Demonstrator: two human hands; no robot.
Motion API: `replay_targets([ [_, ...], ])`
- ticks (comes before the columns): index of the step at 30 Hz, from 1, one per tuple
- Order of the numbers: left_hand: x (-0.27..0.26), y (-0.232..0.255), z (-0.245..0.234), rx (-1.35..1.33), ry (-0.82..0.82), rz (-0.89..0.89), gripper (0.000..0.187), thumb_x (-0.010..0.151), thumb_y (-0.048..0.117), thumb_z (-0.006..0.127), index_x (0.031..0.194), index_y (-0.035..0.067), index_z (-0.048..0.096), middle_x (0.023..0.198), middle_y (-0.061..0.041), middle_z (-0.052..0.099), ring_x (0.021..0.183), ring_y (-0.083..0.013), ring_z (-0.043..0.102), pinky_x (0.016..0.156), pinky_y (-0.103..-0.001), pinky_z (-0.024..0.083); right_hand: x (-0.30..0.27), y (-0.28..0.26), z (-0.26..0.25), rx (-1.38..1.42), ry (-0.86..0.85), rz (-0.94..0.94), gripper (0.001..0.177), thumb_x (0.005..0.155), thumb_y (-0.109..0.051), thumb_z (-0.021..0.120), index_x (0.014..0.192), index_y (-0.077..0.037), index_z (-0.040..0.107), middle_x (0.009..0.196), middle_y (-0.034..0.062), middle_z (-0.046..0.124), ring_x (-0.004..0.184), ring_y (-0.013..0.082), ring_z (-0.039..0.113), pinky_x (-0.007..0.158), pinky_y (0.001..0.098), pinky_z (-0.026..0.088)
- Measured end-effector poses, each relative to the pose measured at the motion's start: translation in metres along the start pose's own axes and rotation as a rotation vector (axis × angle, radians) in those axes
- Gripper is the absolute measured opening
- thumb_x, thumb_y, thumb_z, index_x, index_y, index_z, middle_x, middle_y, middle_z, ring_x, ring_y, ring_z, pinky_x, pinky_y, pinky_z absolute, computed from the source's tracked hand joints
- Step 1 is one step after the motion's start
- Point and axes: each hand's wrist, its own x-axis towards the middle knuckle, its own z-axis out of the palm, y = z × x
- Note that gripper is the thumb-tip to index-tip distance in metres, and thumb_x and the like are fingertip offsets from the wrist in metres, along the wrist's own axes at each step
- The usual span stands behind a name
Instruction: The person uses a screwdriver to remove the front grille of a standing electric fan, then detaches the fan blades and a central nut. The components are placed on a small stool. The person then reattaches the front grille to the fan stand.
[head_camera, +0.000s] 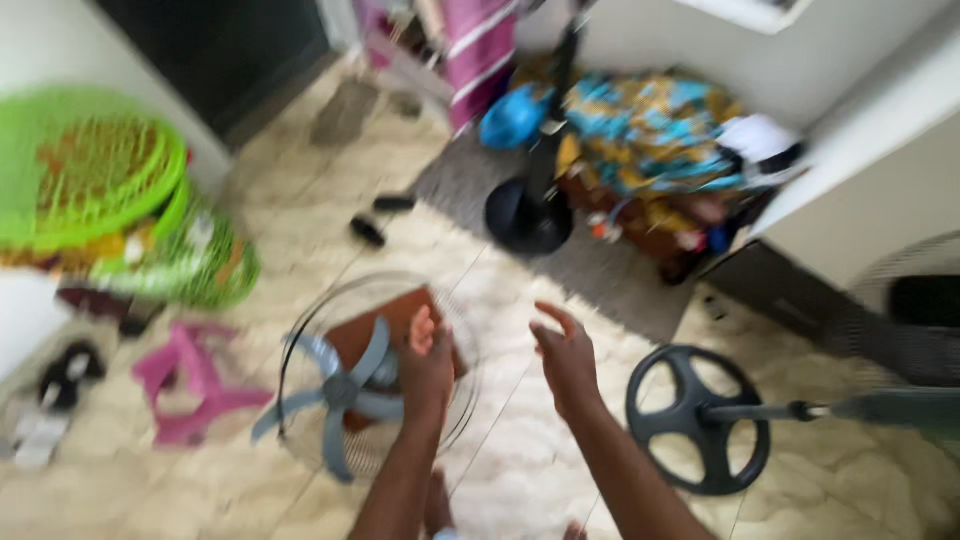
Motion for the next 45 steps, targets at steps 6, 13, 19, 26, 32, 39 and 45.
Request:
replay_targets([
  [6, -0.088, 0.084, 0.071, -0.029, -0.192, -0.107, 0.053, 0.091, 0.034, 0.066, 0.140, 0.017, 0.062, 0.131, -0.008, 0.070, 0.110, -0.0172, 0.066, 0.089, -0.034, 0.050, -0.072, -0.038, -0.139, 0.220, 0.081, -0.093, 0.042, 0.089, -0.020, 0.069, 0.130, -0.012, 0.068, 0.109, -0.0075, 0.069, 0.097, 0.0113, 0.065, 0.081, 0.0312, 0.054],
  [13, -0.193, 0.083, 0.164, 0.042, -0.542, -0.345, 0.049, 0.090, 0.038, 0.068, 0.135, 0.019, 0.067, 0.117, -0.001, 0.073, 0.095, -0.0159, 0.065, 0.080, -0.033, 0.050, -0.132, -0.003, -0.307, 0.339, 0.281, -0.064, 0.038, 0.094, -0.022, 0.066, 0.128, -0.006, 0.070, 0.100, 0.0041, 0.071, 0.090, 0.0134, 0.066, 0.077, 0.0302, 0.051],
  [19, -0.265, 0.068, 0.241, -0.044, -0.783, -0.323, 0.050, 0.086, 0.036, 0.075, 0.131, 0.015, 0.069, 0.100, 0.002, 0.068, 0.085, -0.0112, 0.061, 0.073, -0.030, 0.046, -0.164, 0.021, -0.413, 0.534, 0.466, -0.093, 0.035, 0.095, -0.017, 0.063, 0.128, -0.007, 0.069, 0.107, 0.0040, 0.071, 0.090, 0.0146, 0.066, 0.077, 0.0310, 0.051],
  [26, -0.302, 0.088, 0.311, 0.061, -1.030, -0.377, 0.052, 0.085, 0.036, 0.076, 0.132, 0.015, 0.067, 0.098, 0.005, 0.068, 0.084, -0.0084, 0.060, 0.073, -0.029, 0.045, -0.177, 0.034, -0.473, 0.681, 0.606, -0.114, 0.036, 0.096, -0.015, 0.060, 0.130, -0.006, 0.065, 0.109, 0.0065, 0.071, 0.090, 0.0175, 0.065, 0.078, 0.0322, 0.052],
  [32, -0.298, 0.085, 0.382, 0.162, -1.159, -0.364, 0.052, 0.088, 0.039, 0.072, 0.133, 0.016, 0.067, 0.096, 0.005, 0.068, 0.085, -0.0079, 0.061, 0.073, -0.028, 0.046, -0.160, 0.040, -0.497, 0.694, 0.681, -0.130, 0.038, 0.095, -0.016, 0.059, 0.131, -0.007, 0.066, 0.108, 0.0039, 0.073, 0.089, 0.0139, 0.066, 0.078, 0.0293, 0.052],
  [39, -0.276, 0.073, 0.470, 0.195, -1.334, -0.276, 0.047, 0.092, 0.032, 0.070, 0.134, 0.013, 0.066, 0.097, 0.003, 0.065, 0.080, -0.0081, 0.054, 0.069, -0.029, 0.041, -0.137, 0.009, -0.511, 0.639, 0.801, -0.118, 0.037, 0.095, -0.016, 0.062, 0.130, -0.006, 0.068, 0.104, 0.0038, 0.072, 0.087, 0.0127, 0.066, 0.077, 0.0291, 0.052],
  [45, -0.265, 0.076, 0.533, 0.176, -1.417, -0.145, 0.045, 0.091, 0.020, 0.070, 0.134, 0.009, 0.062, 0.116, -0.003, 0.073, 0.100, -0.0112, 0.066, 0.088, -0.028, 0.050, -0.118, -0.015, -0.511, 0.600, 0.918, -0.170, 0.035, 0.095, -0.016, 0.062, 0.128, -0.005, 0.068, 0.103, 0.0043, 0.072, 0.086, 0.0126, 0.065, 0.076, 0.0281, 0.053],
])
